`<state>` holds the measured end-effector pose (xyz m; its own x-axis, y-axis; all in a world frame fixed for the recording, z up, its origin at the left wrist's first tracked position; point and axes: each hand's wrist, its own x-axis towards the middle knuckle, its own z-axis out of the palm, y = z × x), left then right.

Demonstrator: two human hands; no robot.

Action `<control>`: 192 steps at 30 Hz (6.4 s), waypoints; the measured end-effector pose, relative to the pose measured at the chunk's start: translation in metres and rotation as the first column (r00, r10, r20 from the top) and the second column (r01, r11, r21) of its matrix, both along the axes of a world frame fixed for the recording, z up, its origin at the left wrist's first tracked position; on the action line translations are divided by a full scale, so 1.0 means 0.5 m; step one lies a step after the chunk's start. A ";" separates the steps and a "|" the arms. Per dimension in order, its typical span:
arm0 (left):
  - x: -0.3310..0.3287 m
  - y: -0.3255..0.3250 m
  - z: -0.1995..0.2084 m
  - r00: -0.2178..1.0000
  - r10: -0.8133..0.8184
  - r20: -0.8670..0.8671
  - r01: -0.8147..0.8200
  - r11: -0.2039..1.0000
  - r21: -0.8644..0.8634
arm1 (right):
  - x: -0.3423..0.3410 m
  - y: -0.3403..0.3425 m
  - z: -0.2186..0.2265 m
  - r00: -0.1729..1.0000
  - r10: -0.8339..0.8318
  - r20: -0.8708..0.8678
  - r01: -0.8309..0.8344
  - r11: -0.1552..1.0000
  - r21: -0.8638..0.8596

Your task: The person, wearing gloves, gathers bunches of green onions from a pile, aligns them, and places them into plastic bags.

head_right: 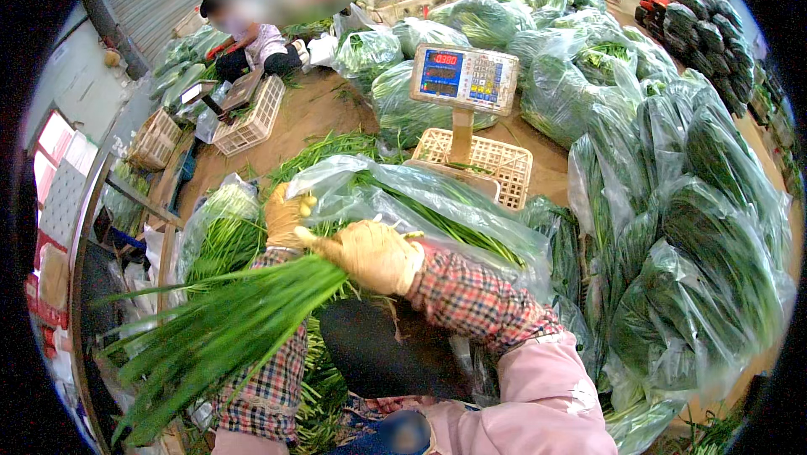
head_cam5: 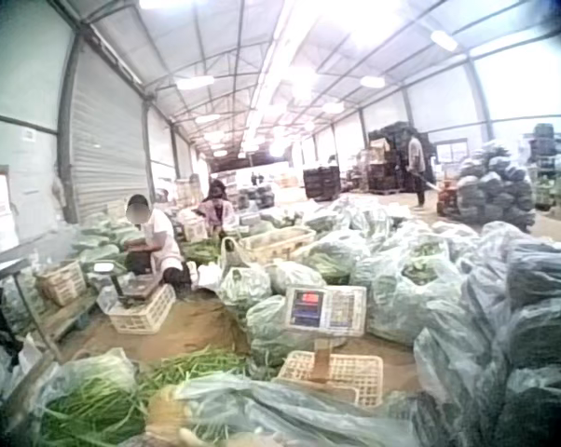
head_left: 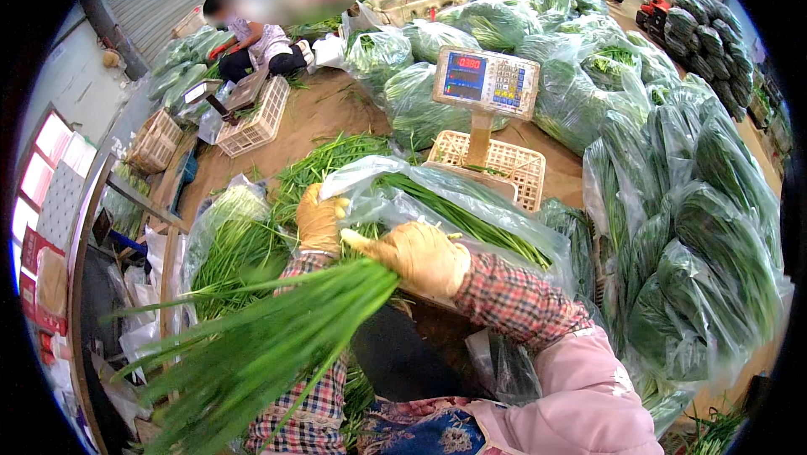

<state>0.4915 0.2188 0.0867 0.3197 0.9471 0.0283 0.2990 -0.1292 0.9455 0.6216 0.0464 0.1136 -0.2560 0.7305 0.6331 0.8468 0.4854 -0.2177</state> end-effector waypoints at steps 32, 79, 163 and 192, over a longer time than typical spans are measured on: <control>-0.683 -0.355 -0.317 0.248 -0.272 -0.930 -0.087 0.950 -0.301 | -0.479 0.311 -0.256 0.982 -0.102 -0.158 -0.079 0.542 -0.837; -0.657 -0.528 -0.238 0.304 0.755 0.581 -0.087 0.630 -0.772 | -0.657 -0.044 -0.318 0.613 -0.173 -0.771 -0.648 -0.668 -0.365; -1.052 -0.281 -0.447 0.545 0.458 -0.703 -0.560 0.822 0.101 | -0.971 0.662 -0.549 0.871 0.453 0.187 -0.252 0.740 -0.623; -1.079 -0.281 -0.328 0.160 0.826 0.541 -0.312 0.562 -0.766 | -0.863 0.420 -0.344 0.570 0.812 0.124 -0.628 0.528 -0.572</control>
<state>-0.0481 0.0784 -0.0774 -0.2711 0.7949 -0.5427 -0.7972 0.1306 0.5895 0.1900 0.2564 -0.0584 -0.9400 0.3351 0.0633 0.2936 0.8897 -0.3495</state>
